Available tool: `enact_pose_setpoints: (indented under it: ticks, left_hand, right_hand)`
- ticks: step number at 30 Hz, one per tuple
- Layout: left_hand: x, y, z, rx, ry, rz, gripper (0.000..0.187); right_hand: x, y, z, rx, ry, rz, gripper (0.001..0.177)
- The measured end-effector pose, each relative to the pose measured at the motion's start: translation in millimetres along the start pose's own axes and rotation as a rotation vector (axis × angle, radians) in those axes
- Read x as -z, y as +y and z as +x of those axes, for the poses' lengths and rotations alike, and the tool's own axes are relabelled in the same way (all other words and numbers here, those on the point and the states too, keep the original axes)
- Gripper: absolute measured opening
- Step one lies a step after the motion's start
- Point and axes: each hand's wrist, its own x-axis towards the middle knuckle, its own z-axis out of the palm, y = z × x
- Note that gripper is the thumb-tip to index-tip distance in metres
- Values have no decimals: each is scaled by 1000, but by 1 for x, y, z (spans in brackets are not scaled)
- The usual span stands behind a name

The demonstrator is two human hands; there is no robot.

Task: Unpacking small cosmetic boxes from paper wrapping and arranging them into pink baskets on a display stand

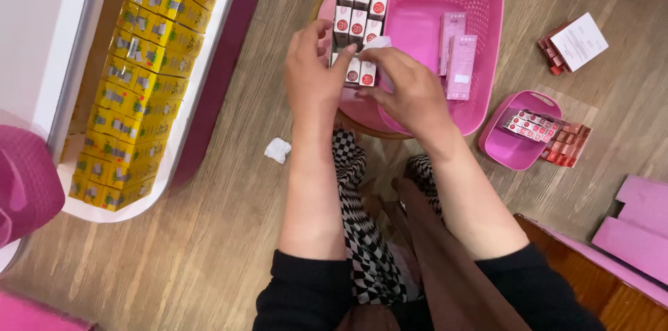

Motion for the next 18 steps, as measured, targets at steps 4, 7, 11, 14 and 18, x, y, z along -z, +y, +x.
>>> enact_pose_setpoints:
  ticks: [4, 7, 11, 14, 18]
  left_hand:
    - [-3, 2, -1, -58, 56, 9, 38]
    - [-11, 16, -4, -196, 239, 51, 28]
    - [-49, 39, -18, -543, 364, 59, 18]
    - [-86, 53, -34, -654, 233, 166, 16]
    - [-137, 47, -53, -389, -156, 320, 39]
  right_hand:
    - [21, -9, 5, -36, -16, 192, 58]
    - [47, 0, 0, -191, 32, 186, 50]
    - [87, 29, -18, -254, 294, 4, 18]
    - [103, 72, -43, -300, 403, -104, 19]
    - [115, 113, -75, -435, 481, -185, 21]
